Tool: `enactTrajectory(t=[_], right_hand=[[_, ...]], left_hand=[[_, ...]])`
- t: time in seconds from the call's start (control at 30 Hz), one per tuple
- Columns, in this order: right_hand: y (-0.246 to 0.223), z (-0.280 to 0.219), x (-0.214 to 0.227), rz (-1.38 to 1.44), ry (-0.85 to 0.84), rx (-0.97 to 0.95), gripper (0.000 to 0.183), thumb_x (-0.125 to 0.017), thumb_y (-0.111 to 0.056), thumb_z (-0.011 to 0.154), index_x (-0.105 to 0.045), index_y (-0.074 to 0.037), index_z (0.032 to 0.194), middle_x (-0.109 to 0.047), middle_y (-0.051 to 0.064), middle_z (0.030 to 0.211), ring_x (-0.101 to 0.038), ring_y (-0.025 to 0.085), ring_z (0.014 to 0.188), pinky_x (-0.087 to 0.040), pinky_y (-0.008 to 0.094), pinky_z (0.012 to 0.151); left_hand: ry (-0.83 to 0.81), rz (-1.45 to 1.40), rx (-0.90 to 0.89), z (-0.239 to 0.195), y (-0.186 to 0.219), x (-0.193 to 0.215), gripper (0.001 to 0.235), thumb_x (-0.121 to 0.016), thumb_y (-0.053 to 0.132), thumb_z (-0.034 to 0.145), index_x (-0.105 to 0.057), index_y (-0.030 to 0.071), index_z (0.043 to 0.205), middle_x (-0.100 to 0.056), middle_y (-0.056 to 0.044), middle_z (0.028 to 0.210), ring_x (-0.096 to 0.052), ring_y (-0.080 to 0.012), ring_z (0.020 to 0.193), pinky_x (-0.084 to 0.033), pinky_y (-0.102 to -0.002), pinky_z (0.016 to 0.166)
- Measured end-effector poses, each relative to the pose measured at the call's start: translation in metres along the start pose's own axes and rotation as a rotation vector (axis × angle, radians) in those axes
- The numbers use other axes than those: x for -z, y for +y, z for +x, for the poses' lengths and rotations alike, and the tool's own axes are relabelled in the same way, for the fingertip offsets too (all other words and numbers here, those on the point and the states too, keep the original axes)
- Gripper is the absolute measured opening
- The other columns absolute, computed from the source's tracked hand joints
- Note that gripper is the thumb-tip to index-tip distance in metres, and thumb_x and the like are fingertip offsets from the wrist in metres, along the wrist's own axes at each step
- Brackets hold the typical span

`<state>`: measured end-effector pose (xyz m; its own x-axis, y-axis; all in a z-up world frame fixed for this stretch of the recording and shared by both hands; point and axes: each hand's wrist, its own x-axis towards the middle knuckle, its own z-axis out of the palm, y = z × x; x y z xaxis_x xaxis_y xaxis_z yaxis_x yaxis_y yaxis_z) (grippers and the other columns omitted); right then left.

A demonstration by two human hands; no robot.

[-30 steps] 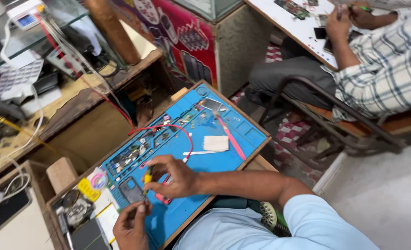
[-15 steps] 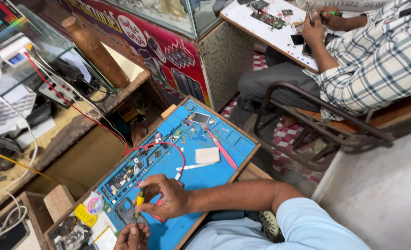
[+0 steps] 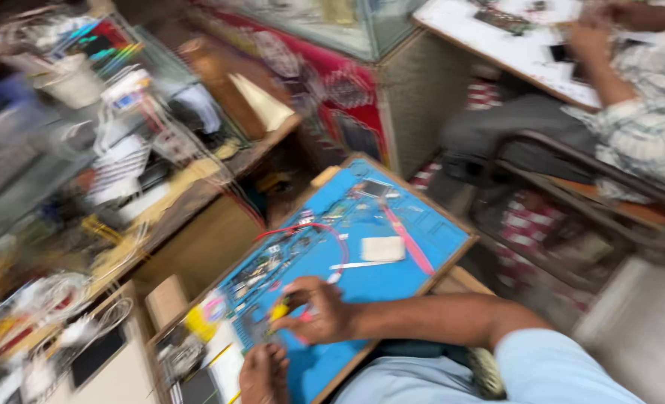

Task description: The person uses a yellow soldering iron to work on the internal components of a red mobile phone placed on a blue work mat. They repeatedly apply the soldering iron to the phone's circuitry, then connect a red charging cable to test the device. The person also briefly handles a black phone case and a black smartphone during the process.

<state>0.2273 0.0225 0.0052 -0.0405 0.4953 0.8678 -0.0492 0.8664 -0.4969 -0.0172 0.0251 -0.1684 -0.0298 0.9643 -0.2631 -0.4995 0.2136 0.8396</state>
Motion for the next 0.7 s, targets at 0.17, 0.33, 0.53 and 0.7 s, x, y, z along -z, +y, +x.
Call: enactTrajectory(t=[0.17, 0.33, 0.53, 0.7], right_hand=[[0.005, -0.007, -0.005, 0.064, -0.026, -0.076, 0.056, -0.073, 0.0, 0.102, -0.029, -0.008, 0.137, -0.067, 0.02, 0.113, -0.076, 0.027, 0.104, -0.065, 0.035, 0.084], [0.004, -0.01, -0.003, 0.001, -0.006, -0.034, 0.059, -0.075, 0.0, 0.1, -0.029, -0.008, 0.136, -0.068, 0.02, 0.113, -0.075, 0.025, 0.103, -0.064, 0.037, 0.088], [0.018, -0.026, -0.009, 0.154, 0.093, -0.183, 0.064, -0.076, 0.006, 0.094, -0.029, -0.01, 0.135, -0.068, 0.02, 0.113, -0.075, 0.025, 0.097, -0.065, 0.039, 0.082], [0.021, -0.031, 0.009, -0.009, 0.05, -0.167, 0.059, -0.065, 0.006, 0.097, -0.023, -0.015, 0.132, -0.069, 0.021, 0.11, -0.077, 0.027, 0.094, -0.066, 0.041, 0.085]], left_hand=[[-0.093, -0.042, -0.014, 0.02, -0.013, 0.041, 0.015, -0.059, 0.018, 0.105, -0.063, 0.007, 0.115, -0.075, -0.011, 0.101, -0.076, -0.0224, 0.09, -0.064, -0.037, 0.07], [-0.116, -0.036, -0.028, 0.017, -0.009, 0.025, 0.017, -0.059, 0.017, 0.104, -0.064, 0.005, 0.115, -0.075, -0.011, 0.1, -0.076, -0.0226, 0.087, -0.064, -0.038, 0.069], [-0.108, -0.026, 0.077, -0.038, 0.032, -0.041, 0.03, -0.068, 0.027, 0.093, -0.065, 0.002, 0.111, -0.07, -0.009, 0.095, -0.068, -0.0165, 0.082, -0.057, -0.031, 0.074], [-0.21, -0.048, 0.064, -0.061, 0.057, -0.083, 0.032, -0.07, 0.027, 0.098, -0.065, -0.001, 0.114, -0.071, -0.01, 0.102, -0.07, -0.0168, 0.092, -0.059, -0.032, 0.084]])
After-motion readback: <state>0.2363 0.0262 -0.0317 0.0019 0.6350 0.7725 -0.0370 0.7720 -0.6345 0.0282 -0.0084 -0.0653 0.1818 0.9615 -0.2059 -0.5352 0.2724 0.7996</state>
